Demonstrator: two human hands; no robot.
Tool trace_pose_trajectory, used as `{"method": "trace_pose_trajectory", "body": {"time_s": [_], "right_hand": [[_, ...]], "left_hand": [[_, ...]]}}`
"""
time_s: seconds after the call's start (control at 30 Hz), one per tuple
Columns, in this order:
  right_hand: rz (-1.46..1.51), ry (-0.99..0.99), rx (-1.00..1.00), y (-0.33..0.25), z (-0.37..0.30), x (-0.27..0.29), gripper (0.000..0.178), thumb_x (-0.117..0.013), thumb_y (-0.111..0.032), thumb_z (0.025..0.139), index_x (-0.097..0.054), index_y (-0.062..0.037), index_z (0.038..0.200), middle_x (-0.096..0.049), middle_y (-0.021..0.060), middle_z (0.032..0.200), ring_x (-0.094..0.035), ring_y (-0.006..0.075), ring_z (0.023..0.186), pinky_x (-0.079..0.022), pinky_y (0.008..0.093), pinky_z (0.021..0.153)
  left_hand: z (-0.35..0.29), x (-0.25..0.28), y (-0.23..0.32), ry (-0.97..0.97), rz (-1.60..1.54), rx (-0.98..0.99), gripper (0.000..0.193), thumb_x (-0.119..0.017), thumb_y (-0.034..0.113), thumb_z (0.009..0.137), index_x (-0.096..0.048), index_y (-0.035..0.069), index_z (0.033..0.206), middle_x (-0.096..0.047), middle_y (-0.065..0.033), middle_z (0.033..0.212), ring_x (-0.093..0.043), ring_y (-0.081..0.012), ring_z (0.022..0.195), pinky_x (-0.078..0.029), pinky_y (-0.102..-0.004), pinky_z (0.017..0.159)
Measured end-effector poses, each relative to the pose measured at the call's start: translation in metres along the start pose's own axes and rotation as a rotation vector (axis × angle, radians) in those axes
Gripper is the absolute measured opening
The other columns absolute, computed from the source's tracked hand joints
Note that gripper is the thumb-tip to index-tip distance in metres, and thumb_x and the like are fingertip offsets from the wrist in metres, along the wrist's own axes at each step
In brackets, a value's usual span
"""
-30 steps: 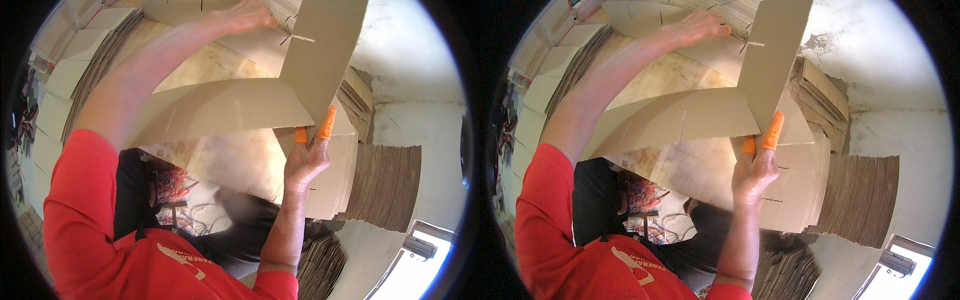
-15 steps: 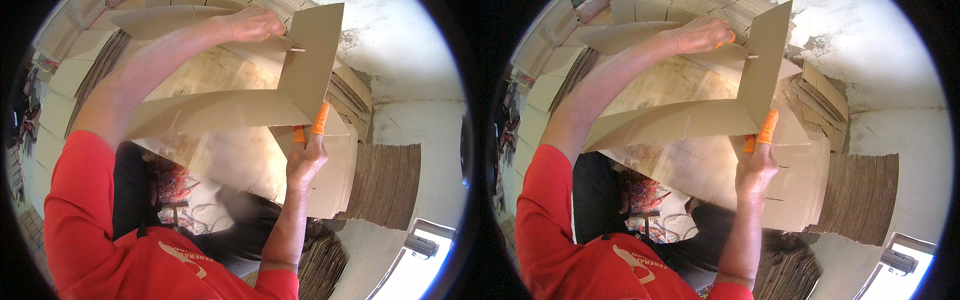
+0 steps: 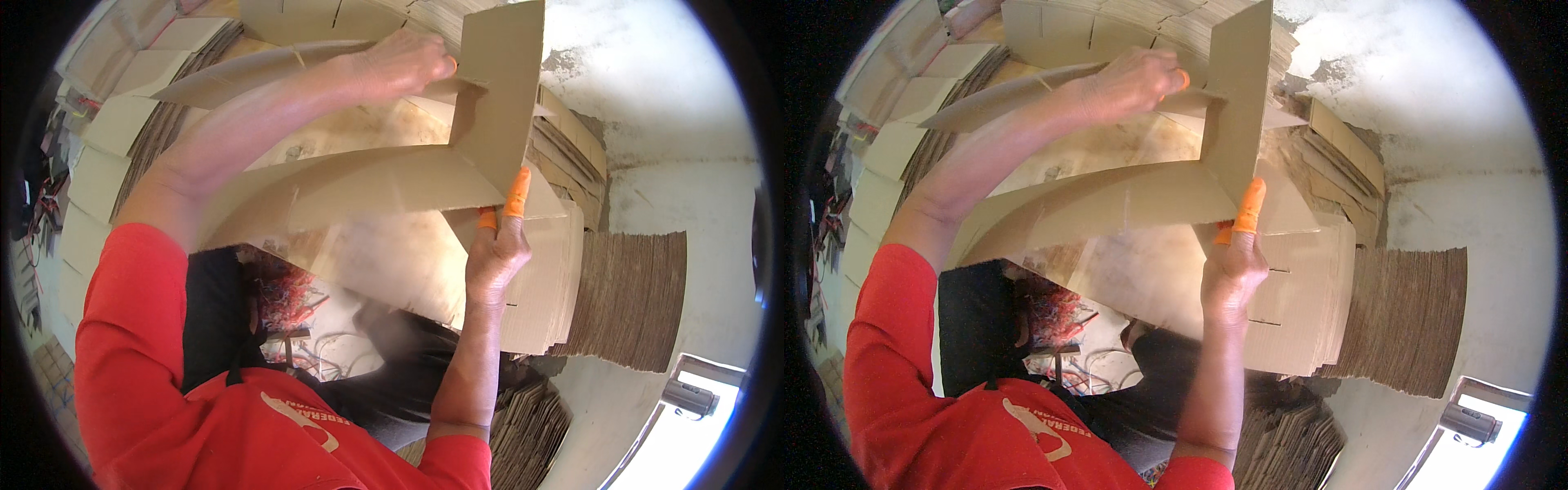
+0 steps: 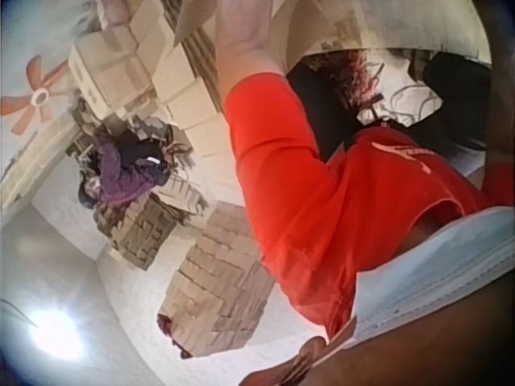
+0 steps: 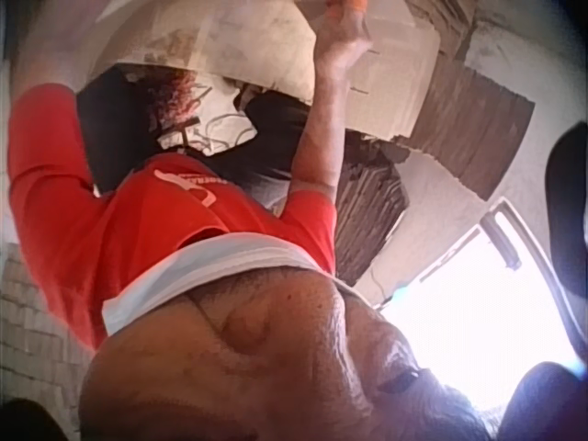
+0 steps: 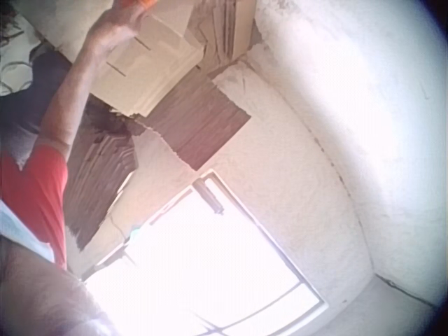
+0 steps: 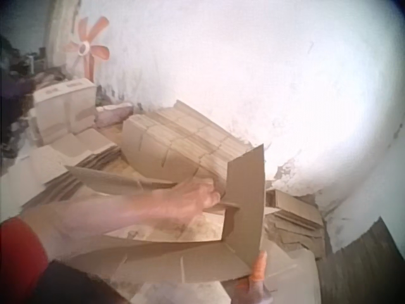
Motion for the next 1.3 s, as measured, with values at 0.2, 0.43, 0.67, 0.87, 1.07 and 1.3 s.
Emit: {"method": "trace_pose_trajectory", "body": {"time_s": [0.2, 0.43, 0.67, 0.87, 1.07, 1.3], "right_hand": [[0.839, 0.061, -0.6, 0.03, -0.005, -0.011, 0.065, -0.056, 0.011, 0.088, -0.039, -0.0111, 0.147, -0.071, 0.0048, 0.092, -0.059, 0.0055, 0.075, -0.052, 0.0222, 0.074], [0.197, -0.062, -0.181, 0.017, -0.007, -0.004, 0.065, -0.05, 0.014, 0.088, -0.037, -0.0108, 0.147, -0.069, 0.008, 0.101, -0.064, 0.0091, 0.088, -0.052, 0.023, 0.079], [0.065, -0.133, -0.099, 0.01, -0.006, -0.017, 0.067, -0.054, 0.014, 0.087, -0.035, -0.0056, 0.147, -0.066, 0.0076, 0.111, -0.063, 0.013, 0.095, -0.054, 0.0293, 0.088], [0.384, -0.053, -0.149, -0.008, -0.018, 0.029, 0.052, -0.052, -0.009, 0.097, -0.036, -0.0049, 0.147, -0.054, 0.0143, 0.131, -0.056, 0.0221, 0.114, -0.046, 0.0372, 0.098], [-0.386, -0.465, -0.2, 0.019, -0.045, 0.043, 0.068, -0.063, 0.009, 0.078, -0.048, -0.0109, 0.141, -0.068, 0.0201, 0.092, -0.068, 0.0275, 0.081, -0.053, 0.0376, 0.072], [0.011, -0.361, -0.1, 0.052, -0.049, 0.054, 0.051, -0.058, 0.004, 0.083, -0.057, -0.0086, 0.133, -0.069, 0.0186, 0.097, -0.067, 0.024, 0.074, -0.05, 0.0388, 0.062]], "left_hand": [[0.006, 0.0, -0.02, -0.03, 0.033, 0.041, 0.009, -0.059, -0.005, 0.072, -0.056, 0.002, 0.078, -0.053, -0.0119, 0.068, -0.059, -0.0281, 0.074, -0.049, -0.0417, 0.058], [-0.004, 0.006, 0.011, 0.076, -0.016, -0.122, 0.012, -0.061, -0.005, 0.07, -0.054, 0.004, 0.075, -0.052, -0.0085, 0.066, -0.056, -0.0246, 0.071, -0.047, -0.0394, 0.052], [-0.002, 0.029, 0.031, 0.192, -0.14, -0.105, 0.014, -0.063, -0.006, 0.068, -0.056, 0.003, 0.076, -0.051, -0.0091, 0.065, -0.055, -0.0254, 0.067, -0.044, -0.0397, 0.049], [-0.003, 0.091, 0.057, 0.277, -0.193, -0.11, 0.013, -0.065, -0.004, 0.068, -0.059, 0.002, 0.078, -0.05, -0.0107, 0.063, -0.055, -0.0262, 0.066, -0.043, -0.0396, 0.049], [-0.021, 0.015, 0.07, -0.258, -0.325, 0.062, 0.009, -0.065, 0.002, 0.076, -0.058, 0.002, 0.081, -0.057, -0.0145, 0.074, -0.058, -0.0326, 0.073, -0.044, -0.0439, 0.062], [-0.063, 0.004, 0.023, -0.042, -0.574, 0.173, 0.027, -0.066, 0.011, 0.085, -0.061, 0.003, 0.11, -0.065, -0.0177, 0.106, -0.062, -0.0316, 0.099, -0.048, -0.0382, 0.088]]}}
Point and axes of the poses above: each hand's wrist, its own z-axis towards the middle knuckle, its own x-axis out of the back of the hand, y = z × x, the point moved 9 cm from there along z, towards the middle knuckle
